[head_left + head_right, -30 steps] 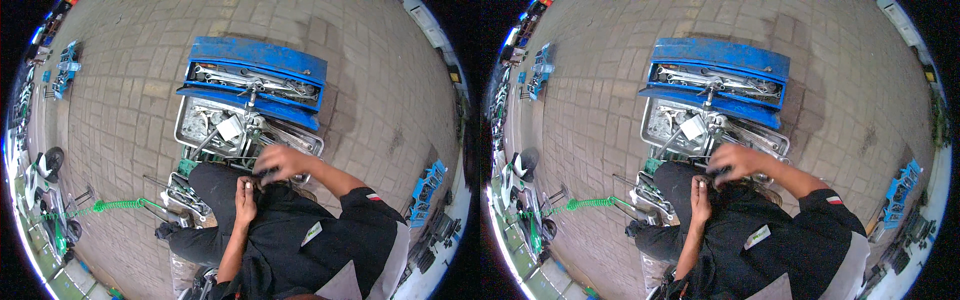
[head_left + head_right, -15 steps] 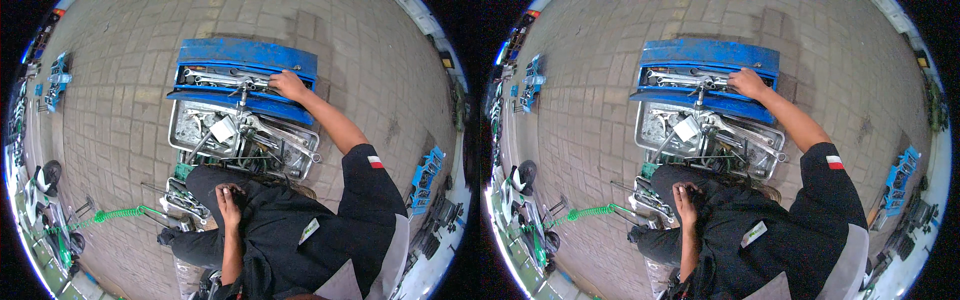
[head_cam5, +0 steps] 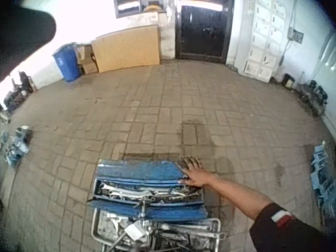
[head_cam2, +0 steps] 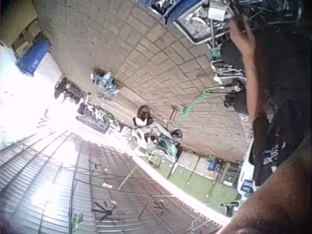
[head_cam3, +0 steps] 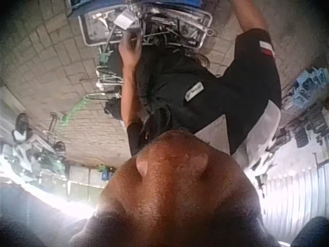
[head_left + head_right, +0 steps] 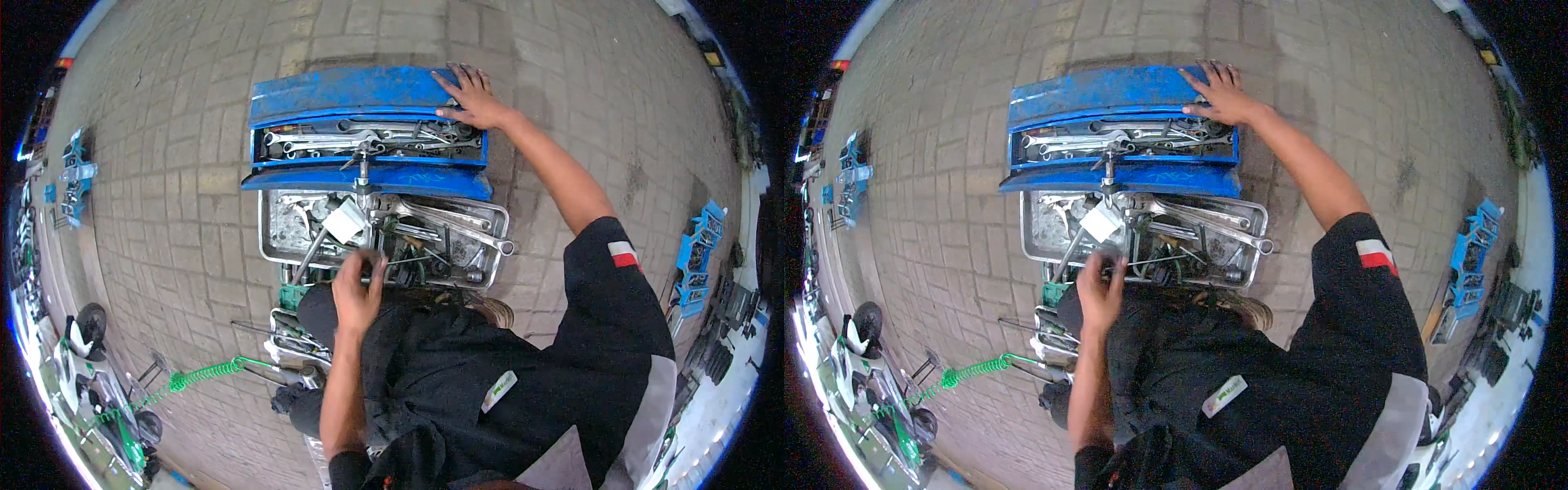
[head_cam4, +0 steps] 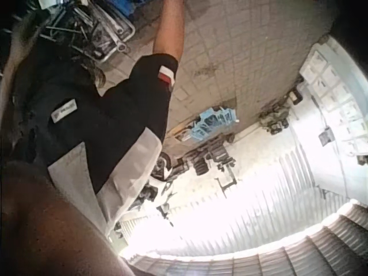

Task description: The person cleans and reassembles a motorcycle brake caliper by hand and using a pneumatic impact wrench, then mounts it back onto the front wheel fork and secures the bolts with an Allen key.

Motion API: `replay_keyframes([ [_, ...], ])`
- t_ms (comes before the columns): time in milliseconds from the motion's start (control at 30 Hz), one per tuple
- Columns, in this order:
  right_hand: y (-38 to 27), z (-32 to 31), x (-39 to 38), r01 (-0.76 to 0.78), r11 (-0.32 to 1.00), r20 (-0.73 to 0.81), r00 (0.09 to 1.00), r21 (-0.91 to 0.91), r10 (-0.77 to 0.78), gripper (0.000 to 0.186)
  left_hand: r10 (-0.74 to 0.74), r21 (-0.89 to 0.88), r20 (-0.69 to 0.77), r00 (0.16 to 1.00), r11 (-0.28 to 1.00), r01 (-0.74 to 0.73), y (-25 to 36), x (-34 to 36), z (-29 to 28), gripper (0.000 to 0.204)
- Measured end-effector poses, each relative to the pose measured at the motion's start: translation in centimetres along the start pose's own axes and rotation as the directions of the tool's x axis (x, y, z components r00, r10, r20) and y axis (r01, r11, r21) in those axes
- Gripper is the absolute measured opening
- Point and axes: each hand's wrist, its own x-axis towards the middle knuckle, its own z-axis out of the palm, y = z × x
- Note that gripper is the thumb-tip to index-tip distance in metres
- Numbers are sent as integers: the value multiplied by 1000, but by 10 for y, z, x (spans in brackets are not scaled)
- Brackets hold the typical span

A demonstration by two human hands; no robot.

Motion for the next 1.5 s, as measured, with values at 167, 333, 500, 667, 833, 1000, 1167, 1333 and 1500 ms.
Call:
replay_keyframes([
  [167,-1,-4,5,3,1000,32,999,17,-4,88,277,111,-46,960,956,-271,17,107,25,17],
  [333,-4,-10,3,-35,997,131,991,69,25,89,262,195,-48,964,949,-248,22,155,68,32],
  [500,2,-5,5,-20,999,160,987,44,12,90,210,403,280,937,860,-313,24,130,82,64],
  [667,-2,-18,11,6,999,233,972,51,-18,101,277,497,328,903,762,-415,-19,97,96,60],
  [833,-1,-39,4,75,997,400,914,-21,-61,127,311,517,185,932,776,-361,-27,93,114,43],
  [1000,14,-34,5,169,978,329,923,121,-200,145,326,515,167,931,776,-364,-32,94,116,48],
  [1167,3,-50,6,141,989,415,897,54,-151,141,255,467,177,951,829,-309,-26,94,112,50],
  [1333,23,-48,6,176,971,402,886,165,-229,120,252,448,199,947,836,-317,-23,94,110,50],
  [1500,31,-30,3,182,944,264,930,277,-256,90,272,395,177,946,861,-321,-18,87,105,47],
])
